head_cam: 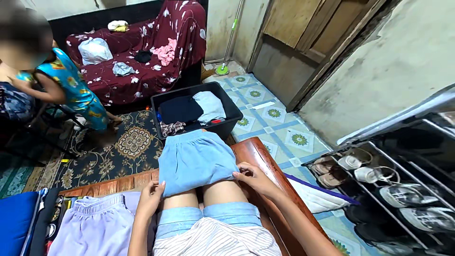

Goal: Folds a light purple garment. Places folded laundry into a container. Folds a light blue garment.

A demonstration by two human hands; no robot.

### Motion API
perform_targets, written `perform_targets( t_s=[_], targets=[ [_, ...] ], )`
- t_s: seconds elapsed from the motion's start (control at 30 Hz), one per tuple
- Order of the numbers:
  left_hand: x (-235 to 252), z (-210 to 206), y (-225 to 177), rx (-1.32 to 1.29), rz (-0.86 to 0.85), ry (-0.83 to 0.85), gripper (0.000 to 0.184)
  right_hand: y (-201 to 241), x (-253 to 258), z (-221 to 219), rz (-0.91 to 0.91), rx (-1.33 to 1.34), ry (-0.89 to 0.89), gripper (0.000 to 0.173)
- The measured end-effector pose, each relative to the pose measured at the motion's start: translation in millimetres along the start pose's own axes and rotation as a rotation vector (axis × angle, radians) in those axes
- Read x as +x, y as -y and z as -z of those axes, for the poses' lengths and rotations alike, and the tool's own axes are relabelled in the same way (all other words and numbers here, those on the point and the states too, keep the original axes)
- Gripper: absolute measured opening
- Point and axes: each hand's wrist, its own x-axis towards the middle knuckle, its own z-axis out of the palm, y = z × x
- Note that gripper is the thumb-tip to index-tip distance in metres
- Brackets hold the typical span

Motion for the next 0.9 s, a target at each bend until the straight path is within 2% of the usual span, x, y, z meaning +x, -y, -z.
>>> perform_targets(
  t_s=[0.13,0.37,0.6,0.7,0.83,0.9],
  targets=[
    [2.6,-4.8,-0.9,-0.120,-0.021,-0.107,0.019,0.9,1.2,2.4,0.047,-0.070,0.002,0.021],
    [11.5,7.4,-4.8,-0.017,-0.098,-0.253,0.018,-9.8,-3.1,5.8,0.070,-0.238,0.078,0.032],
    [12.8,7.6,-9.3,0.057,-0.138,-0.289,0.020,-5.0,-5.2,7.3,0.117,-0.282,0.072,0.035],
    [8.6,1.0,-7.9,-0.006,-0.038,-0.247,0.027,-10.6,-6.5,-9.6,0.024,-0.137,-0.059,0.036],
    [-1.6,-7.0,-11.5,-0.144,0.276,-0.125,0.061,-15.0,-13.0,-44.1,-0.203,0.127,-0.265,0.063],
    [-0.1,-7.1,-6.5,-0.199,0.311,-0.083,0.057,-8.4,-14.9,-48.0,-0.248,0.204,-0.328,0.060]
  ],
)
